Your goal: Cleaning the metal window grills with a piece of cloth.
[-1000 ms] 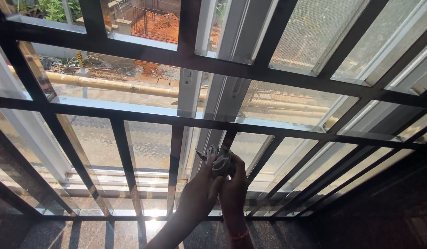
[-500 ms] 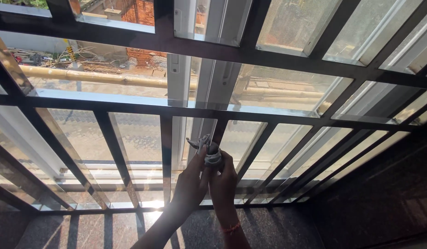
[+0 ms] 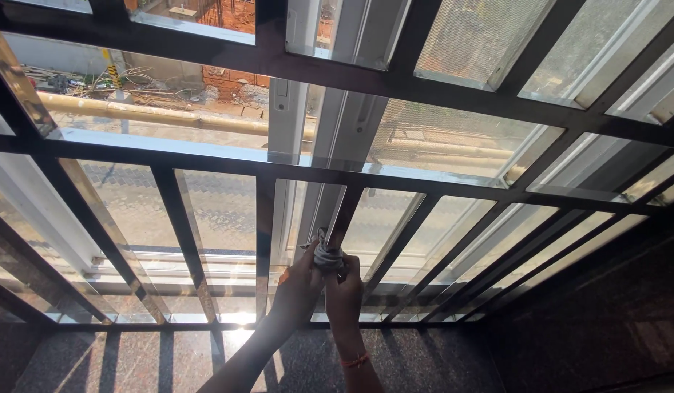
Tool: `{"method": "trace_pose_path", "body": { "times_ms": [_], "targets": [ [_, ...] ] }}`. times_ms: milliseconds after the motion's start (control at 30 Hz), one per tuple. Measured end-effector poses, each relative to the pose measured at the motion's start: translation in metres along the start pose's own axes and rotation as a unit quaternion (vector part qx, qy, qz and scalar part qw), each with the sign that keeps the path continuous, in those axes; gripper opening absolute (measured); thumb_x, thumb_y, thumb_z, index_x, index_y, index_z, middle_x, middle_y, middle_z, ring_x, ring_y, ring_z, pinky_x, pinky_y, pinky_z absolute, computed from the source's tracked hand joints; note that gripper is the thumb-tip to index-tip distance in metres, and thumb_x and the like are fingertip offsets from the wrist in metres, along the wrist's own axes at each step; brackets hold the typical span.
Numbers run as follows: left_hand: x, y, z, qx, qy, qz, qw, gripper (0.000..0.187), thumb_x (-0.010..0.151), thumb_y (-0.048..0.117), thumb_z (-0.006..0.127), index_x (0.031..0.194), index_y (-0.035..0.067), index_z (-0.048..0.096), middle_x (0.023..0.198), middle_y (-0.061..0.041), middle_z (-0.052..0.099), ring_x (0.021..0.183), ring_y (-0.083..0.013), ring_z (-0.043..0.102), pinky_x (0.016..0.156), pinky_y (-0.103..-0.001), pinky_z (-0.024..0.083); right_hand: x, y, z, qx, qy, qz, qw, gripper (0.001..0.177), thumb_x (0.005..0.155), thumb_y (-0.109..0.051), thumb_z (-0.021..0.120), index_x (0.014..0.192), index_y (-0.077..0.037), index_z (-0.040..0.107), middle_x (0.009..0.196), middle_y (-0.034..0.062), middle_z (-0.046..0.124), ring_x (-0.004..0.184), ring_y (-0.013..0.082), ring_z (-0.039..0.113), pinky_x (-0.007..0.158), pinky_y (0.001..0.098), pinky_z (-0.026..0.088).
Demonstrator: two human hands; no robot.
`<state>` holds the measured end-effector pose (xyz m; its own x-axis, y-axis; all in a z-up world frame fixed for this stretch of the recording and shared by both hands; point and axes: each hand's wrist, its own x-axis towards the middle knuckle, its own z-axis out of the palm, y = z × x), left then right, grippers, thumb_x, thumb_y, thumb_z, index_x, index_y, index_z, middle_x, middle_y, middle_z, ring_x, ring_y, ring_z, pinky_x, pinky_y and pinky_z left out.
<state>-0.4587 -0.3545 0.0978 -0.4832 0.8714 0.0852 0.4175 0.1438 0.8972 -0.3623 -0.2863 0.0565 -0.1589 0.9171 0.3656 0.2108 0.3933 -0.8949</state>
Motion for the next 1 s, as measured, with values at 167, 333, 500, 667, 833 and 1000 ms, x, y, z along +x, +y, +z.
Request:
{"method": "trace_pose_path", "body": {
  "times_ms": [167, 333, 500, 667, 833, 1000],
  "targets": [
    [0.008, 0.067, -0.015, -0.080, 0.119, 0.188, 0.972, 0.059, 0.093, 0.009, 0.056, 0.151, 0.016, 0.049, 0.116, -0.016, 0.071, 0.103, -0.0285, 0.075, 0.082, -0.040, 0.060, 0.031, -0.076, -0.013, 0.067, 0.022, -0.053, 0.996, 0.030, 0.095, -0.014, 0.071, 0.122, -0.005, 0.062, 0.105, 0.0075, 0.073, 0.094, 0.0134, 0.073, 0.078, 0.0297, 0.059],
    [0.034, 0.077, -0.024, -0.089, 0.169, 0.248, 0.950, 0.048, 0.099, 0.009, 0.057, 0.147, 0.016, 0.055, 0.115, -0.015, 0.074, 0.103, -0.0286, 0.076, 0.081, -0.038, 0.062, 0.057, -0.102, -0.022, 0.085, 0.030, -0.161, 0.983, 0.027, 0.095, -0.010, 0.071, 0.119, -0.003, 0.060, 0.105, 0.0084, 0.071, 0.092, 0.0149, 0.070, 0.077, 0.0305, 0.058],
    [0.024, 0.043, -0.014, -0.027, 0.127, 0.192, 0.973, 0.041, 0.100, 0.014, 0.056, 0.140, 0.014, 0.060, 0.099, -0.015, 0.075, 0.087, -0.0298, 0.077, 0.070, -0.041, 0.061, 0.032, -0.115, -0.029, 0.000, -0.045, 0.037, 0.998, 0.022, 0.093, -0.013, 0.070, 0.108, -0.006, 0.055, 0.086, 0.0078, 0.067, 0.068, 0.0204, 0.070, 0.056, 0.0370, 0.053],
    [-0.025, -0.002, -0.050, 0.143, 0.121, 0.187, 0.964, 0.034, 0.091, 0.022, 0.067, 0.123, 0.009, 0.065, 0.099, -0.013, 0.072, 0.076, -0.0305, 0.074, 0.063, -0.042, 0.058, -0.011, -0.076, -0.009, -0.082, -0.028, -0.033, 0.996, 0.028, 0.085, -0.010, 0.074, 0.104, -0.004, 0.055, 0.092, 0.0118, 0.064, 0.080, 0.0242, 0.069, 0.067, 0.0399, 0.056],
    [-0.035, -0.013, -0.100, 0.219, 0.200, 0.186, 0.937, 0.028, 0.093, 0.019, 0.072, 0.119, 0.010, 0.068, 0.089, -0.009, 0.068, 0.071, -0.0262, 0.071, 0.064, -0.039, 0.056, -0.033, -0.111, 0.030, -0.013, -0.076, -0.106, 0.991, 0.031, 0.089, -0.009, 0.071, 0.115, -0.005, 0.055, 0.111, 0.0131, 0.063, 0.102, 0.0251, 0.069, 0.086, 0.0405, 0.059],
    [-0.035, 0.006, -0.124, 0.034, 0.313, 0.292, 0.903, 0.026, 0.090, 0.007, 0.071, 0.115, 0.005, 0.066, 0.104, -0.011, 0.068, 0.093, -0.0239, 0.073, 0.075, -0.032, 0.060, -0.016, -0.165, 0.062, -0.006, -0.032, -0.222, 0.974, 0.049, 0.088, -0.012, 0.075, 0.129, -0.004, 0.049, 0.129, 0.0175, 0.051, 0.121, 0.0291, 0.058, 0.096, 0.0404, 0.055]
  ]
}}
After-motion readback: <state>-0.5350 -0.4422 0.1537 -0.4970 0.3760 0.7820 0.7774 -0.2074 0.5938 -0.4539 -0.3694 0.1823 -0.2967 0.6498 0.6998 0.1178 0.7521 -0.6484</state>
